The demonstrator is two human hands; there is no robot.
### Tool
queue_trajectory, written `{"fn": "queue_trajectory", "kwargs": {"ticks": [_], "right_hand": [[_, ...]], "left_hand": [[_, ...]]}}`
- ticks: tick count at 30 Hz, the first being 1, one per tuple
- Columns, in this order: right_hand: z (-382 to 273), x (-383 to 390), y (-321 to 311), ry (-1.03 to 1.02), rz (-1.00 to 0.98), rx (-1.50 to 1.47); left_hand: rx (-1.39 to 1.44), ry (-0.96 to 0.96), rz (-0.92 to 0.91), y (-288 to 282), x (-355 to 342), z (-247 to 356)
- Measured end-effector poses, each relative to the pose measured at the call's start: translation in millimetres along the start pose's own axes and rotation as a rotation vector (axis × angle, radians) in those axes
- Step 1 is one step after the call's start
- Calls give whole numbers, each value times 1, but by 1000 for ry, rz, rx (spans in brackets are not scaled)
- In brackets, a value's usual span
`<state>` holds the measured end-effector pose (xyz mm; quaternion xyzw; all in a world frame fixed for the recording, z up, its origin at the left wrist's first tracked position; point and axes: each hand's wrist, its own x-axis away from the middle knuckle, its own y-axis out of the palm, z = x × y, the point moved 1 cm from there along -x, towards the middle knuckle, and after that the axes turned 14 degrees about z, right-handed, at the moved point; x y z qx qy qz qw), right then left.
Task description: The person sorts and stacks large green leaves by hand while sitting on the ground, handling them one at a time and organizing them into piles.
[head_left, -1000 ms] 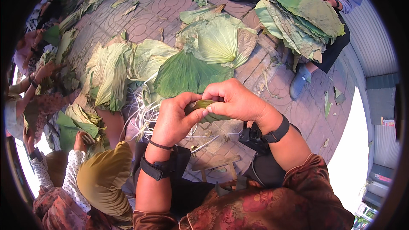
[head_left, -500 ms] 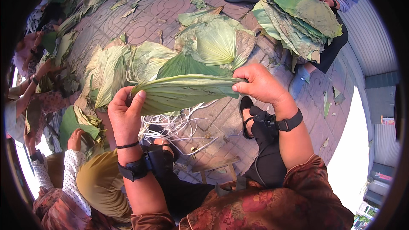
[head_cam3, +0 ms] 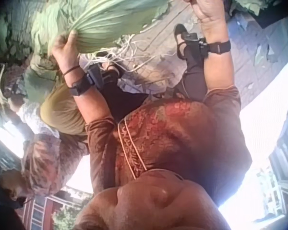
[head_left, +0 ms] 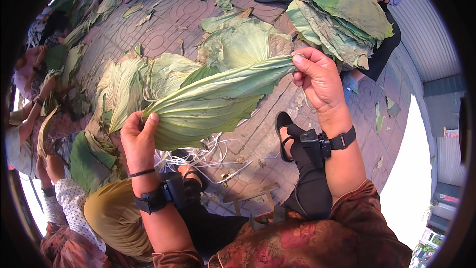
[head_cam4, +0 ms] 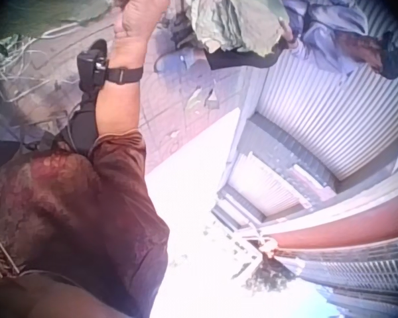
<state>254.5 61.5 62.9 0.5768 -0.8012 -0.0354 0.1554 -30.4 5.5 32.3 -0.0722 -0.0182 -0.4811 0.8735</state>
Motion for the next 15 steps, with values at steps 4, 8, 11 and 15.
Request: {"fn": "queue_trajectory", "kwargs": {"ticks": [4,8,11,15], "right_hand": [[-2,-3,-3,44,177,-218],[-2,-1,-3,79,251,-220],[1,4,3,109,177,-133],[14,16,21,13,-117,199]], "left_hand": [[17,-85,25,-1,-1,-4],[313,-384,72,10,6,3],[554,-476,-83,12,6,-6],[704,-601,-153,20,9,-18]]}}
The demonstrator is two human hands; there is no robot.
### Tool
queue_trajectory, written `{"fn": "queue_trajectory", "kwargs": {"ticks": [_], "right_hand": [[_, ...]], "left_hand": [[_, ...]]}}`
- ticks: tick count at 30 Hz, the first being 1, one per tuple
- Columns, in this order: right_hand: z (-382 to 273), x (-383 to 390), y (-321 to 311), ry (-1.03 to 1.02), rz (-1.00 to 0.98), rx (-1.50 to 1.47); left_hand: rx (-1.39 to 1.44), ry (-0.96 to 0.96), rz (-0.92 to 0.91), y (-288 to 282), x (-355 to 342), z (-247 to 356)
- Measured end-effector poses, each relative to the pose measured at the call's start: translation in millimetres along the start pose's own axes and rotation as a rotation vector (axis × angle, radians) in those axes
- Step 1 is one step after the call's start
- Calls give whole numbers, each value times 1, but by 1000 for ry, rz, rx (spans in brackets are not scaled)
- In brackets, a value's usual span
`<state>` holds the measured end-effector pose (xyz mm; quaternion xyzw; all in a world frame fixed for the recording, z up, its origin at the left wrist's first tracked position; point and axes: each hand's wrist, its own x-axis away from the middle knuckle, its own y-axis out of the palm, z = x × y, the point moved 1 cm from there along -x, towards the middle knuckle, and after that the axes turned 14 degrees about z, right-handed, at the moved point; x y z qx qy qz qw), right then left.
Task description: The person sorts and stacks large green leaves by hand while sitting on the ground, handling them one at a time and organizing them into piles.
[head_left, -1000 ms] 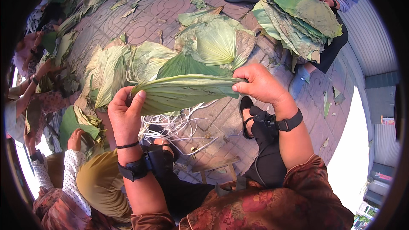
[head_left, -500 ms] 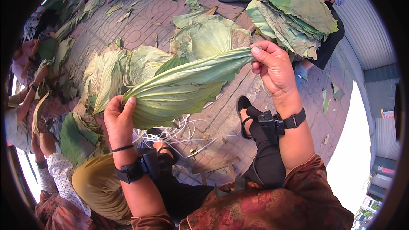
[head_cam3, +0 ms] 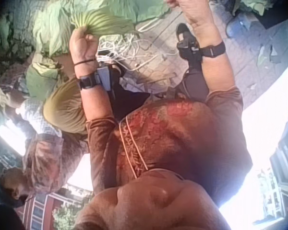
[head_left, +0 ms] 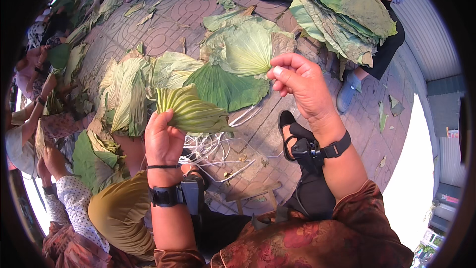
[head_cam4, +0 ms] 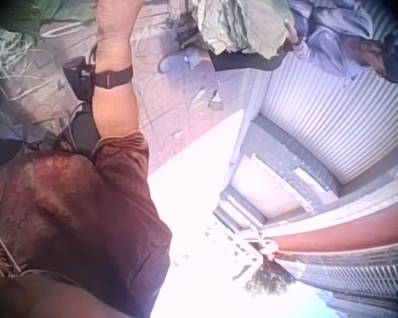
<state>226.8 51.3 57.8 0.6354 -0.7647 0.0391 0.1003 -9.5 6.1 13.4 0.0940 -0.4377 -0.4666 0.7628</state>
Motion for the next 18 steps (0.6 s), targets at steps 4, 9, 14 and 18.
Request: {"fn": "queue_trajectory", "kwargs": {"ticks": [4,9,14,18], "right_hand": [[13,19,21,-337,-361,476],[31,20,34,-451,-431,628],[27,9,23,-77,-166,272],[16,4,15,75,-75,-14]], "left_hand": [[31,-194,114,25,4,-32],[110,-272,-148,38,10,-54],[-84,-180,-70,43,12,-42],[-120,-76,278,31,5,-32]]}}
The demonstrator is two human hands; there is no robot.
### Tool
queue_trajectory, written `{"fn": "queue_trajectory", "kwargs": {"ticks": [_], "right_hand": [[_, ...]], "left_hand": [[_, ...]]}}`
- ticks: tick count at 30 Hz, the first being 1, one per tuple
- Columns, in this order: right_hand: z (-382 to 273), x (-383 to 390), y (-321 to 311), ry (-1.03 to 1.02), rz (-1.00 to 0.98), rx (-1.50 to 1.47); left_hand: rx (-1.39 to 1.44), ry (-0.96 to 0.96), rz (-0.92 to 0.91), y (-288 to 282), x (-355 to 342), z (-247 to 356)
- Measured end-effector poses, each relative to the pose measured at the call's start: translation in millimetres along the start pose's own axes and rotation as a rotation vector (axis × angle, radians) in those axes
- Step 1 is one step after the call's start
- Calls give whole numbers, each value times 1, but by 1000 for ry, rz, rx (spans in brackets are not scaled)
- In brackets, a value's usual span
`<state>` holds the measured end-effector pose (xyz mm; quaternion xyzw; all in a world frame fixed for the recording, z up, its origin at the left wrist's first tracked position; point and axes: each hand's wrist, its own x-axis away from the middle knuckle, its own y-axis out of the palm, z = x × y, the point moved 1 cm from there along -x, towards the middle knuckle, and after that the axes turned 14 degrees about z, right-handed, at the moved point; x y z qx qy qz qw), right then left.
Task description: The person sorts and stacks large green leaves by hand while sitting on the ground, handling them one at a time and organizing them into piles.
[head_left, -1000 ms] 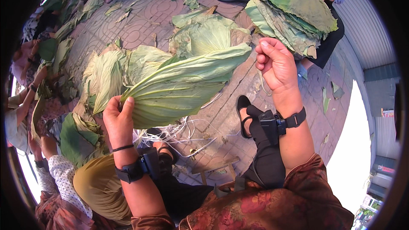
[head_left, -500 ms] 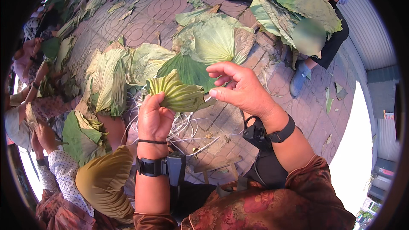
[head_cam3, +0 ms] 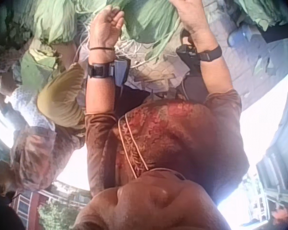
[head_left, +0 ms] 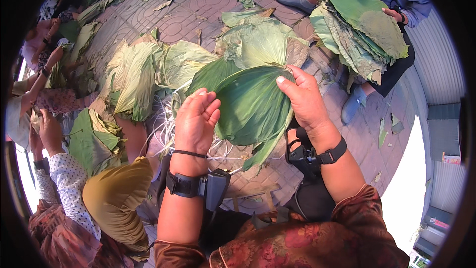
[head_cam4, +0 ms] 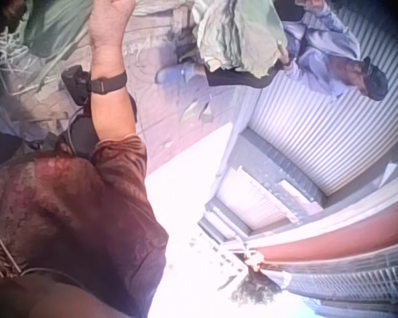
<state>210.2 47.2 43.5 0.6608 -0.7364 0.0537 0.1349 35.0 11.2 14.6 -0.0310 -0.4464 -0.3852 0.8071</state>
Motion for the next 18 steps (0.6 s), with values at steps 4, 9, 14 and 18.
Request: {"fn": "queue_trajectory", "kwargs": {"ticks": [4,9,14,18], "right_hand": [[-7,-1,-3,58,55,-125],[-20,-2,-10,71,91,-337],[-30,-5,-21,51,35,-640],[-31,-8,-27,42,26,-707]], "left_hand": [[13,48,68,-6,-2,4],[-155,108,216,-10,-11,-9],[-327,9,211,-7,-11,-19],[-125,-233,-42,-17,-34,-32]]}}
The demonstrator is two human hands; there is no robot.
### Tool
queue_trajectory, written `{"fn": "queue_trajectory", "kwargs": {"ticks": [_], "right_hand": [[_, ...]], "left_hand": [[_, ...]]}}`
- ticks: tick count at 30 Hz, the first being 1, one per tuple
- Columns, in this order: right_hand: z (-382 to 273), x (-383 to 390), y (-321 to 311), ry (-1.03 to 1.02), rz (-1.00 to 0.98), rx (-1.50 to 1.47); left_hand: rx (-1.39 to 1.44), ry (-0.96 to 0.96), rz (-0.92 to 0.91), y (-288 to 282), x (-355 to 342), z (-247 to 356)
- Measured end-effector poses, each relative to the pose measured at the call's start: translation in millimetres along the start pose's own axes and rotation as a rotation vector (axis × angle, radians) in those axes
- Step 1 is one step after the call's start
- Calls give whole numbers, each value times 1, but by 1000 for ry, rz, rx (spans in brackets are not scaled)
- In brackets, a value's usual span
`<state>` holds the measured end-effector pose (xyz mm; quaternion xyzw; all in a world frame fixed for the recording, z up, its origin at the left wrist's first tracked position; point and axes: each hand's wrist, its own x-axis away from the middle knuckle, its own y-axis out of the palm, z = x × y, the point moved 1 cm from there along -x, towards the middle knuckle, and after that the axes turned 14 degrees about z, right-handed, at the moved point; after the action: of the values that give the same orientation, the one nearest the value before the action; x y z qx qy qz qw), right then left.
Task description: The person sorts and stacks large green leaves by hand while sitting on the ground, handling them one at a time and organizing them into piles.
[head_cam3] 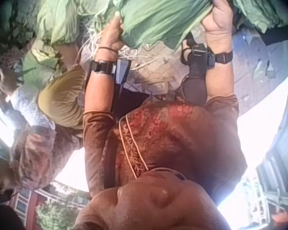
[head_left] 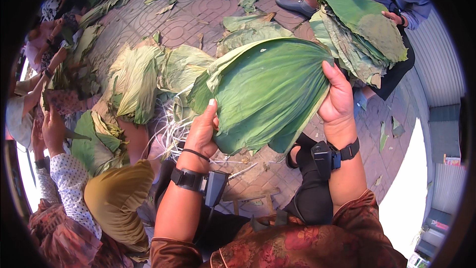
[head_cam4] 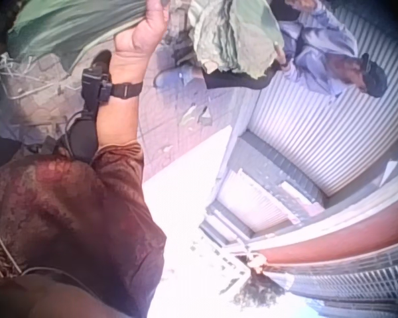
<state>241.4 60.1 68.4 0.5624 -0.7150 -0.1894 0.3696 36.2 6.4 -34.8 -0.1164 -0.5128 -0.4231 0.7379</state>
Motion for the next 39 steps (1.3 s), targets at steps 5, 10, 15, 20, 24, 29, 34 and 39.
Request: {"fn": "queue_trajectory", "kwargs": {"ticks": [5,10,15,20,24,29,34,39], "right_hand": [[-7,-6,-7,-3,161,-48],[-12,-5,-5,-124,412,14],[-11,-6,-3,-205,449,52],[-25,-14,-9,-272,551,-46],[-11,-3,4,-338,456,70],[18,5,0,-337,82,394],[39,13,1,-233,-25,627],[47,17,8,-4,-126,482]], "left_hand": [[-17,255,-87,14,20,8],[-88,546,183,2,5,18],[-87,538,320,-6,3,29],[117,360,339,-8,20,42],[103,326,135,-1,23,34],[-179,470,-205,12,41,21],[-319,534,-381,21,53,9],[-436,609,-497,22,50,8]]}}
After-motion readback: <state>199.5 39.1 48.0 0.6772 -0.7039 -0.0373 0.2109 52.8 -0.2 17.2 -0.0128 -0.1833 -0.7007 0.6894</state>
